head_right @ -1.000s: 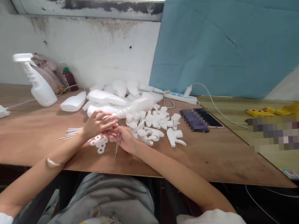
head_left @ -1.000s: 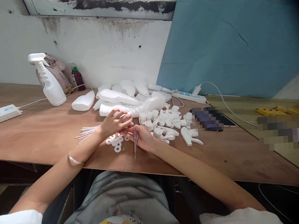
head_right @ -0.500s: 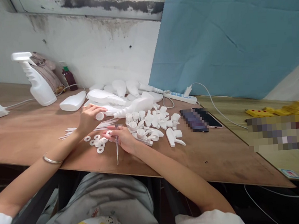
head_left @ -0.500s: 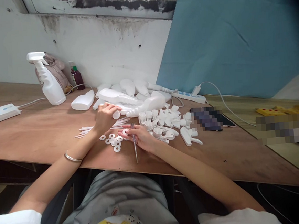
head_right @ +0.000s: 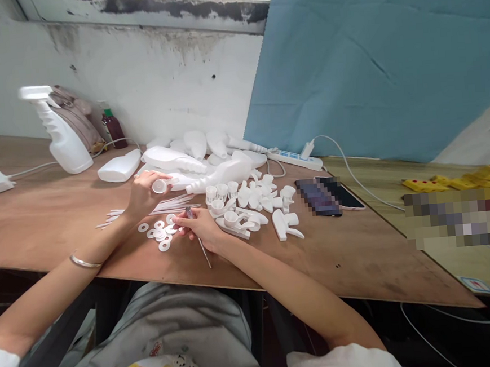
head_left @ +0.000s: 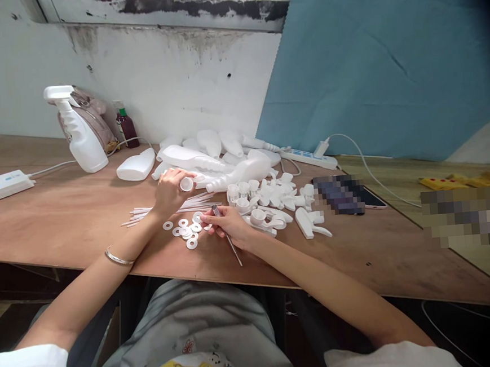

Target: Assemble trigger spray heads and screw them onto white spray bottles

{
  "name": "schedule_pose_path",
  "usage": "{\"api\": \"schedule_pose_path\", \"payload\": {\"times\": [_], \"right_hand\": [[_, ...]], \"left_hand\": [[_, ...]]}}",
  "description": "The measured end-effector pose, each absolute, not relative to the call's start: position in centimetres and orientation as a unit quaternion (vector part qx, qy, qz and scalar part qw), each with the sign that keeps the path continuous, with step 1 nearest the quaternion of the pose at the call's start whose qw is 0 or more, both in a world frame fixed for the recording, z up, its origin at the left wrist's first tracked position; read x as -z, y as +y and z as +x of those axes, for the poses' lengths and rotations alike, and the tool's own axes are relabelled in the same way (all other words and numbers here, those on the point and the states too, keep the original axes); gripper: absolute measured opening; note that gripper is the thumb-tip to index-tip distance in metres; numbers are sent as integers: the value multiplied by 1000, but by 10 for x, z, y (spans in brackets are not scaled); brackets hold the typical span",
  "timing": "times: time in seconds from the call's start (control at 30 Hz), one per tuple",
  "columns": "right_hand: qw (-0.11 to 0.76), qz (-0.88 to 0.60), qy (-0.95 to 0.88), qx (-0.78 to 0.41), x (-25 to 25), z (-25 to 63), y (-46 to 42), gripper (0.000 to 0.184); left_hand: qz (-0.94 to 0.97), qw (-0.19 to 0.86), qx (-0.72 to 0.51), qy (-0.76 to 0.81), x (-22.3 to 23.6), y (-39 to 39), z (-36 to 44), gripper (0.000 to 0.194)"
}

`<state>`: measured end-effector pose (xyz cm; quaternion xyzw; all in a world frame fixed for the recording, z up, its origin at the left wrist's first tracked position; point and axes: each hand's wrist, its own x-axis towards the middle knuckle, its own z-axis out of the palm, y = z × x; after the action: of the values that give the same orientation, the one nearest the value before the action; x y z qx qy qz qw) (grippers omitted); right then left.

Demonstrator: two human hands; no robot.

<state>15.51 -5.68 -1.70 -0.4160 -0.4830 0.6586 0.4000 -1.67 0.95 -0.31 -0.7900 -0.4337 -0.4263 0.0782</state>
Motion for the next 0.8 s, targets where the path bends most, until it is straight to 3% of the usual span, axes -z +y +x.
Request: {"api": "schedule_pose_path", "payload": {"times": [0.37,0.8], "right_hand": [[340,-417,-497,-681,9,151,-64,13],[332,-400,-519,-678,13,148,-67,7]], "left_hand": [[-729,69,501,-462,0,6,-8,28],[-660,-208,503,-517,-6,5,-9,37]]}}
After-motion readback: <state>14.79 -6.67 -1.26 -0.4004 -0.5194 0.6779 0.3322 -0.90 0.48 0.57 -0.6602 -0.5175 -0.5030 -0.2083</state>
